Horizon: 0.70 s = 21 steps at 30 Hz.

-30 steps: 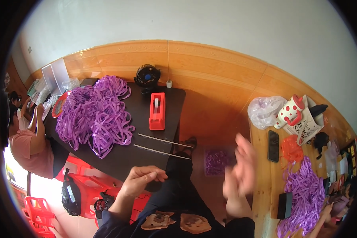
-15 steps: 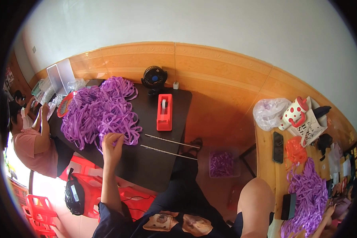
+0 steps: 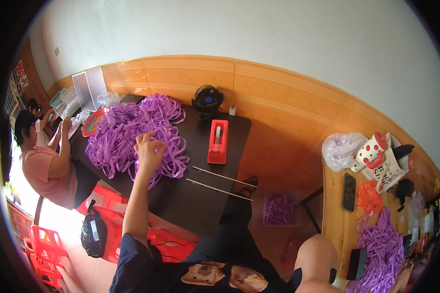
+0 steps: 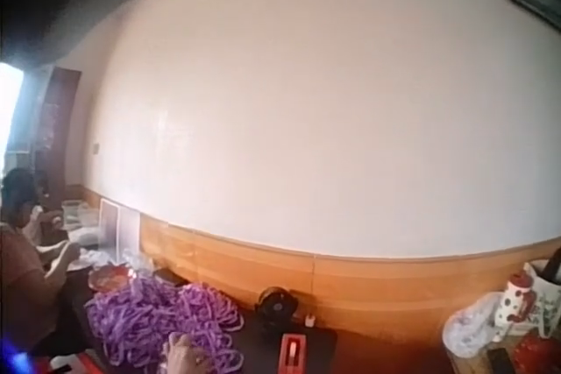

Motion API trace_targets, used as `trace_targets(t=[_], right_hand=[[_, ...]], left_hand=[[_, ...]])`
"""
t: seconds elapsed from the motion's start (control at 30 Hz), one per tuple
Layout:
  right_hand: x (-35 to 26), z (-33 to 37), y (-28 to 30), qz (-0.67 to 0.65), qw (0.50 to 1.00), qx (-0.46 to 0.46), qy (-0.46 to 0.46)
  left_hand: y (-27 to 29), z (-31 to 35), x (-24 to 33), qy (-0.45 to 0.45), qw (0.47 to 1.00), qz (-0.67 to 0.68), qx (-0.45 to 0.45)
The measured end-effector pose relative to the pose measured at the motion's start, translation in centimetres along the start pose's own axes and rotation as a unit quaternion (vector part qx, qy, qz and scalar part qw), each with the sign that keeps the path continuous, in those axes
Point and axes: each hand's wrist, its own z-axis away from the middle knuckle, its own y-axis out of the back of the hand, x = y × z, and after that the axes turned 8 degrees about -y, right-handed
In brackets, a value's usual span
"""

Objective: The recorder uses a metal rod jig to wrap and tie purple ribbons into decorative bows.

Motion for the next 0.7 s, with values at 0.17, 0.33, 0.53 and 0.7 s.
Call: trace_targets(t=[0.17,0.33,0.53,0.7], right_hand=[[0.9,5.7,9.2,-0.183,0.886,-0.140,-0.403],[3.1,12.2,2.0,-0.001,0.729,-0.473,-0.495],[3.0,15.9,3.7,-0.154,0.414,-0.403,-0.801],[2.7,14.6,8.8,-0.119,0.495,-0.315,-0.801]], left_hand=[[6.7,-3.4,4.2,0.016,0.899,0.438,-0.022],[12.0,-3.8,12.7,-0.155,0.856,0.471,-0.144],[11.6,-2.7,14.3,-0.227,0.847,0.450,-0.167],[6.9,-0.4,9.8,-0.066,0.659,0.566,-0.491]])
